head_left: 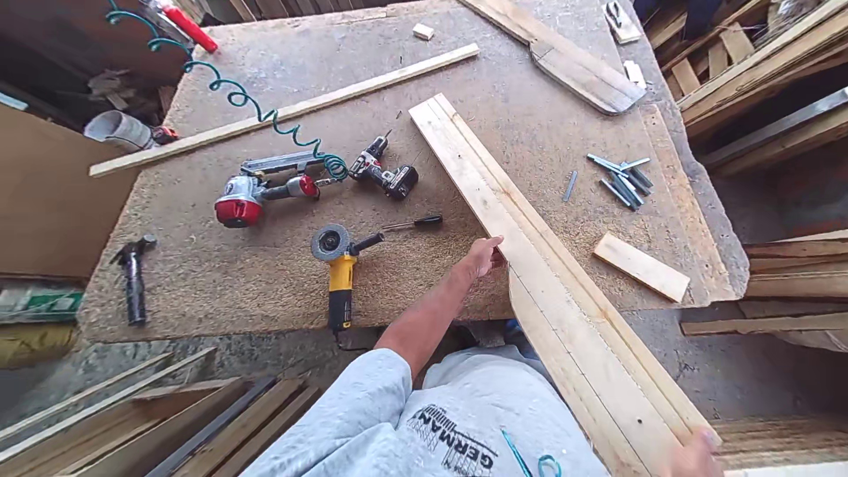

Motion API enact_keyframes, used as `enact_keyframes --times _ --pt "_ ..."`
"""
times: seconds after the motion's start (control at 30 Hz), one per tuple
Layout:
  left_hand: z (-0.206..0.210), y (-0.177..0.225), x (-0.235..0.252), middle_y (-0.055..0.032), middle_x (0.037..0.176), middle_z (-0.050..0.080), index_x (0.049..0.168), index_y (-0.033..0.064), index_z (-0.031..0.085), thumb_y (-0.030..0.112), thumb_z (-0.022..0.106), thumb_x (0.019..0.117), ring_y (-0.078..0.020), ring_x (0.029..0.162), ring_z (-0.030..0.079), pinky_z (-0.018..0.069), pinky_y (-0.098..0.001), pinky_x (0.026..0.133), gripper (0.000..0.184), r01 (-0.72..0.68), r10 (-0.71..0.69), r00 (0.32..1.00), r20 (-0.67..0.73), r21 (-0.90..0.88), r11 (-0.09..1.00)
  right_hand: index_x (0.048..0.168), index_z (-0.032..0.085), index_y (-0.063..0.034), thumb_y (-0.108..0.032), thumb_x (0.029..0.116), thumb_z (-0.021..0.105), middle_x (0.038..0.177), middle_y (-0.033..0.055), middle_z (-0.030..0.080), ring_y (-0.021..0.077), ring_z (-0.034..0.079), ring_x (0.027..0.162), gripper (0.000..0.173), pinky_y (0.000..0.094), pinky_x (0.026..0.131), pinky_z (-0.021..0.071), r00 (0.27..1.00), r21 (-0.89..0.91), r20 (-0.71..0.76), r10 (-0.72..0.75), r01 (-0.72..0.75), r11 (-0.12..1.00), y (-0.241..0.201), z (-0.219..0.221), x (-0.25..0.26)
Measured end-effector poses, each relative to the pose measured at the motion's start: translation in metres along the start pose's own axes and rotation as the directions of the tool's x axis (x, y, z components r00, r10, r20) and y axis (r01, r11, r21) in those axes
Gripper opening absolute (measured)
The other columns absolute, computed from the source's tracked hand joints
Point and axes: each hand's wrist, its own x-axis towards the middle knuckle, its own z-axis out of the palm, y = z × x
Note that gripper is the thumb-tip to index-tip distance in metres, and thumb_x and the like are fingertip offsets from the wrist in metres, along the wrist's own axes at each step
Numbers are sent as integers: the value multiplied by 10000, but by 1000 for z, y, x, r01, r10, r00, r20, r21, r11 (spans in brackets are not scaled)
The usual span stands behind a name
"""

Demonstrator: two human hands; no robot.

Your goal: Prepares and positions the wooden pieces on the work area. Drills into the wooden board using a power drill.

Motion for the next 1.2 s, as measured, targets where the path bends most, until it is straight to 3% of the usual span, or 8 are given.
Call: enact_keyframes --times 0.07,0.13,0.3,0.53,0.67,0.73,1.0,1.2 --pt "-12 4 -15 -201 1345 624 1459 32 447 339 573 1058 -300 1172 659 557 -465 962 520 -65 72 995 -71 98 993 1230 618 112 -651 1029 408 1257 354 606 467 589 1191 816 674 987 446 996 0 72 46 -46 999 -19 36 3" --pt "-28 -2 -37 -167 1243 678 1390 25 492 317 543 1077 -252 1061 697 576 -413 887 431 -97 109 992 -68 155 983 1262 607 95 -666 1016 437 1278 343 599 461 584 1200 818 676 976 449 986 20 156 65 -69 997 -31 68 9" --pt "-82 -57 -91 -152 1108 738 1317 8 510 268 503 1096 -252 954 747 618 -400 832 342 -10 18 998 -57 147 989 1284 600 58 -615 1000 538 1272 281 624 395 617 1179 733 624 987 485 961 76 276 23 -46 996 -36 118 26" --pt "-145 -141 -138 -173 1127 734 1309 -22 522 223 482 1101 -265 971 747 622 -412 835 324 27 6 980 -197 165 986 1282 632 0 -504 993 595 1214 226 678 355 649 1161 582 594 1004 501 943 -108 308 -123 164 981 -37 96 29" --pt "-162 -154 -150 -169 1119 739 1286 -21 525 207 501 1095 -249 953 753 627 -391 819 299 -7 54 975 -214 213 977 1451 535 -36 -486 1003 580 1408 211 597 338 567 1322 637 554 1120 433 931 -139 291 -219 267 954 -53 74 4" --pt "-168 -153 -150 -166 1112 744 1264 -26 541 201 509 1093 -241 950 754 627 -386 819 285 -34 90 975 -204 260 965 1454 526 -17 -481 1007 577 1425 231 576 347 560 1325 646 543 1125 428 909 -129 298 -293 342 931 -53 68 -14" --pt "-173 -130 -136 -151 1090 755 1239 -32 555 201 513 1091 -233 959 757 628 -378 836 279 -145 213 961 -176 335 931 1300 646 -16 -421 1016 583 1271 164 677 234 659 1184 498 422 1034 535 697 -4 474 -538 613 790 -22 81 -67" --pt "-150 -130 -132 -160 1093 754 1227 -33 562 191 517 1088 -239 952 759 632 -385 825 267 -111 187 967 -175 375 920 1308 662 -44 -449 1019 544 1504 191 531 352 490 1408 511 499 1183 384 428 -38 592 -683 861 507 -29 121 -66"
